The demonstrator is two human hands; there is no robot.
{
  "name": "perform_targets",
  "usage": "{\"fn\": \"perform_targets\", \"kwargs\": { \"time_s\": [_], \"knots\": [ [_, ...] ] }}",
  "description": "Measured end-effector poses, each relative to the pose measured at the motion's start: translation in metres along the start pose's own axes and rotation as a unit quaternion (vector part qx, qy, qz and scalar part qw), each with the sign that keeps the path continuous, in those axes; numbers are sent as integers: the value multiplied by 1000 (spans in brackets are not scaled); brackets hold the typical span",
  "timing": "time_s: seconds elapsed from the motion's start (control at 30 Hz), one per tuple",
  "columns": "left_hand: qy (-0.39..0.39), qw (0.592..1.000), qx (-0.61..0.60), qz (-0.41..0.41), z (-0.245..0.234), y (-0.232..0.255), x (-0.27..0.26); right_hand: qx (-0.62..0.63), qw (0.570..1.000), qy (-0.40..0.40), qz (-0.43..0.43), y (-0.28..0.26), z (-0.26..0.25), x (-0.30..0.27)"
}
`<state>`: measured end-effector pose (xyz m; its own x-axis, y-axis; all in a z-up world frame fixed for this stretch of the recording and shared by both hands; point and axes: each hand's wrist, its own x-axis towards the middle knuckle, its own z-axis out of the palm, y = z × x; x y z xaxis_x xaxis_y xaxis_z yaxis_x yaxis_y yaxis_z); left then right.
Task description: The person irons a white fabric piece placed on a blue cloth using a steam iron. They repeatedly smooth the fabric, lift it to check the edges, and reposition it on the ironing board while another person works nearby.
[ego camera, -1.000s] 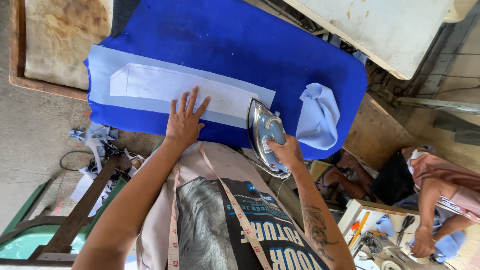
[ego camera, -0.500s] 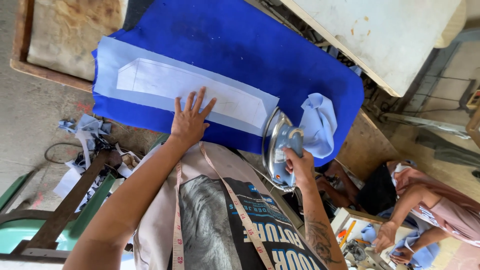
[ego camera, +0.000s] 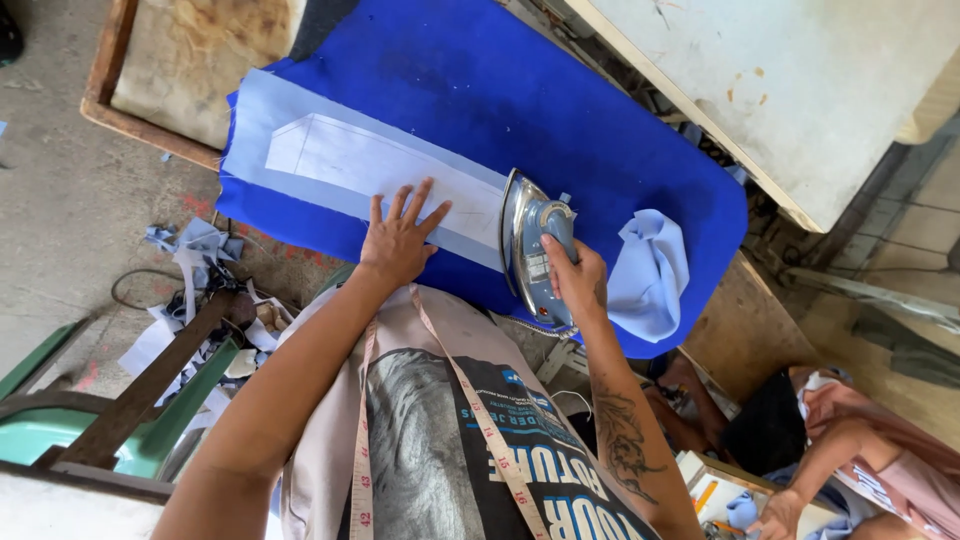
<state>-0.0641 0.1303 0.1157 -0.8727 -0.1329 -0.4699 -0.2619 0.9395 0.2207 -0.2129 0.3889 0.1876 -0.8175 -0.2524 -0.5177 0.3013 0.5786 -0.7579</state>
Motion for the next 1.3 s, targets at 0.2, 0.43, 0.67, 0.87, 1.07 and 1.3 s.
{"fn": "perform_targets", "kwargs": {
  "time_s": [0.2,0.43,0.67,0.87,1.07,1.3],
  "knots": [
    [27,1000,-9,-1,3,2,0,-91,996,-9,-3,33,-13,3],
    [39,999,-33,-15,8,4,1,-72,997,-7,22,44,-30,-16],
    [63,997,-37,-27,15,5,3,-93,995,-13,46,68,-57,-22],
    [67,996,-59,-27,16,4,4,22,996,35,75,58,-59,-37],
    [66,995,-64,-28,17,4,4,120,986,74,90,41,-53,-46],
    [75,996,-52,-24,16,6,2,38,998,13,52,46,-58,-28]
  ]
}}
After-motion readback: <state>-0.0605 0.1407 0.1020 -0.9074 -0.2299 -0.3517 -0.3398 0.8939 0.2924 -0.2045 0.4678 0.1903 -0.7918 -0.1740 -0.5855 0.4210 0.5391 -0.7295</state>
